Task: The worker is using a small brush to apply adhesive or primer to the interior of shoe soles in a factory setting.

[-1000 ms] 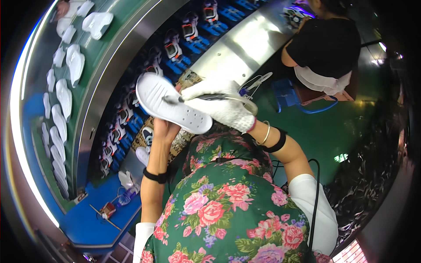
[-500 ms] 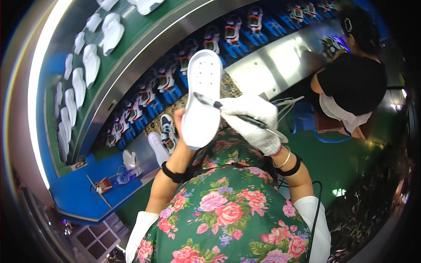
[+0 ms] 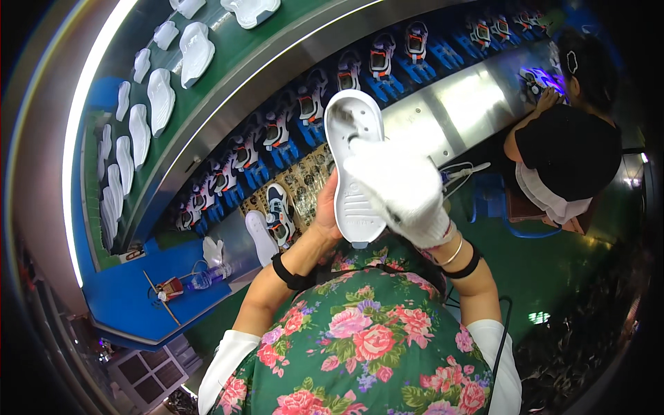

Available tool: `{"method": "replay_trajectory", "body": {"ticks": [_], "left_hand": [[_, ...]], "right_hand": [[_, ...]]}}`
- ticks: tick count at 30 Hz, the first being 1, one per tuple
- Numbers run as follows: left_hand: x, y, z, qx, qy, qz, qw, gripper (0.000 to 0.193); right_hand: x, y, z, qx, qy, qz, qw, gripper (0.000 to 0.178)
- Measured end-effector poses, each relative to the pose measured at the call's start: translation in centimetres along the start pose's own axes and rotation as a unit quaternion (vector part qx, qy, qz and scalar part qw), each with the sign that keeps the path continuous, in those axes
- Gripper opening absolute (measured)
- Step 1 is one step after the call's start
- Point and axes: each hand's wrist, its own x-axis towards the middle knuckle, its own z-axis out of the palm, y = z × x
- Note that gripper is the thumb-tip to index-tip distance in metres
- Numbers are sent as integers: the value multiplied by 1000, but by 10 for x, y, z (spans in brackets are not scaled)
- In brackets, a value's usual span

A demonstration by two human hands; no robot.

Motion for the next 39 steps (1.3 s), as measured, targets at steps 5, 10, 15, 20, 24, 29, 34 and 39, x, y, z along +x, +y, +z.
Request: {"method": "replay_trajectory", "body": {"ticks": [5, 10, 15, 20, 24, 29, 34, 39], "left_hand": [[1, -2, -10, -80, -42, -3, 996, 70], [9, 12, 4, -13, -11, 6, 1000, 72], [23, 24, 28, 4, -42, 63, 997, 84], [34, 27, 31, -30, -60, 48, 997, 83], [35, 28, 25, -66, -134, 67, 987, 87], [39, 35, 29, -70, -55, 35, 995, 89], [40, 45, 28, -32, -72, 30, 996, 94], [44, 63, 21, -14, -76, -38, 996, 95]], "right_hand": [[1, 3, -10, 44, -41, -53, 997, 27], [0, 8, -5, -17, -28, -70, 997, 22], [-5, 22, -2, 140, -15, -12, 990, 20], [-19, 22, 5, 2, -59, -83, 995, 26], [-20, 16, -3, 181, -73, -11, 981, 22], [-24, 22, -1, 65, -58, -85, 993, 26], [-22, 19, -8, 155, -101, -21, 982, 22], [-25, 19, -4, 80, -136, -105, 982, 28]]}}
